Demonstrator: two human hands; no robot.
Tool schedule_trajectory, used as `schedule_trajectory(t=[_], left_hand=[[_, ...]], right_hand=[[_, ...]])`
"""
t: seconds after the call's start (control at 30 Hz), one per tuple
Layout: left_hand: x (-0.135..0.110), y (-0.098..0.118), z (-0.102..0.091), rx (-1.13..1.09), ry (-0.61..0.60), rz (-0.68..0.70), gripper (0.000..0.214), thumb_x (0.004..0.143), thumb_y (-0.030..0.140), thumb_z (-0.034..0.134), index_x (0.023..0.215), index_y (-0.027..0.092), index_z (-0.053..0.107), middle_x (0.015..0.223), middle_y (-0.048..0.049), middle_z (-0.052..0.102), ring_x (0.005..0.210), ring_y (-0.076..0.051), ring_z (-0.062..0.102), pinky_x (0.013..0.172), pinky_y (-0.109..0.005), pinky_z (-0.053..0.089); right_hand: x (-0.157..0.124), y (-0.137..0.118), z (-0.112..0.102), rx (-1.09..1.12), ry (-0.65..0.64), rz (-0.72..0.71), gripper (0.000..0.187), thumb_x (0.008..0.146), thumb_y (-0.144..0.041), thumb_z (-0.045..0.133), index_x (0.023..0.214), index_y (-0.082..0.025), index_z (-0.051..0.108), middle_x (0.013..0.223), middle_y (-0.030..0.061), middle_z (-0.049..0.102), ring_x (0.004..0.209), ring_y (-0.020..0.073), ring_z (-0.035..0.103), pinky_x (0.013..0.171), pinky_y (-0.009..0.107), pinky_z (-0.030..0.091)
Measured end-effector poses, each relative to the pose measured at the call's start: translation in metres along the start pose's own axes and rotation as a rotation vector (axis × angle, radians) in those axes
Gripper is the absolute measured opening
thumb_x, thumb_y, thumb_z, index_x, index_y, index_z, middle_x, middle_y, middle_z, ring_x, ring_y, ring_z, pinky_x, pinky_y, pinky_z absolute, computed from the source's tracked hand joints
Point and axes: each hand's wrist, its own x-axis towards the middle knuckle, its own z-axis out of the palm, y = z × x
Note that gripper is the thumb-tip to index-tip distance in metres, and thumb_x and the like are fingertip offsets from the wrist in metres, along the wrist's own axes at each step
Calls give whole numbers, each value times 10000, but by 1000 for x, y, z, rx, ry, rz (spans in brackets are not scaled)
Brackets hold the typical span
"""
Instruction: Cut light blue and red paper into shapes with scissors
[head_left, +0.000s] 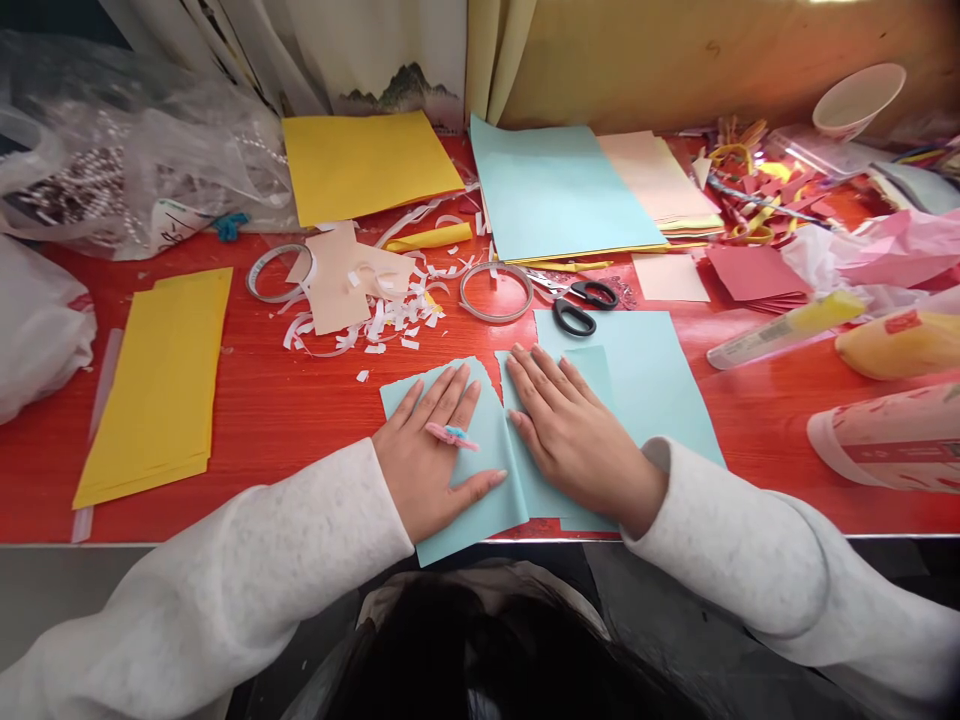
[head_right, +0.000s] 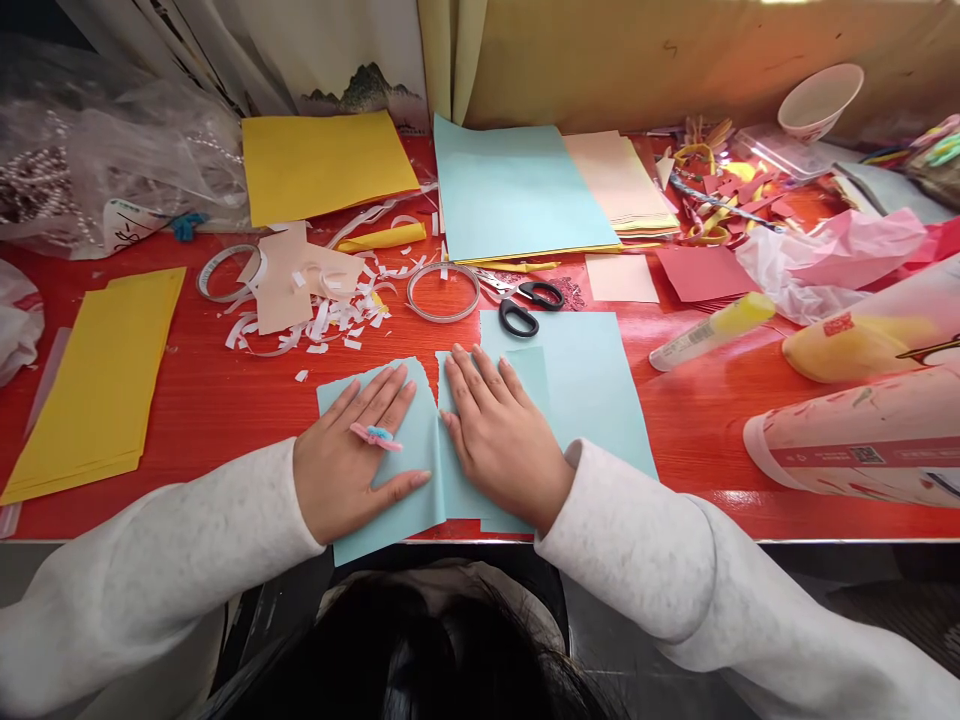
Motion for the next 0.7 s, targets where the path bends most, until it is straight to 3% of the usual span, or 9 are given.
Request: schedule_trajectory(t=[0.7], left_hand=[[-12,-9,-3,35,-26,-18,791,799,606,333,1374,67,255,1452,-141,228,1349,-239,198,1095,-407,173]], right_hand=[[-2,0,2,18,17,21,546,926,-351,212,1392,-68,241,1463,104,199,1362,231,126,1112,435,167]])
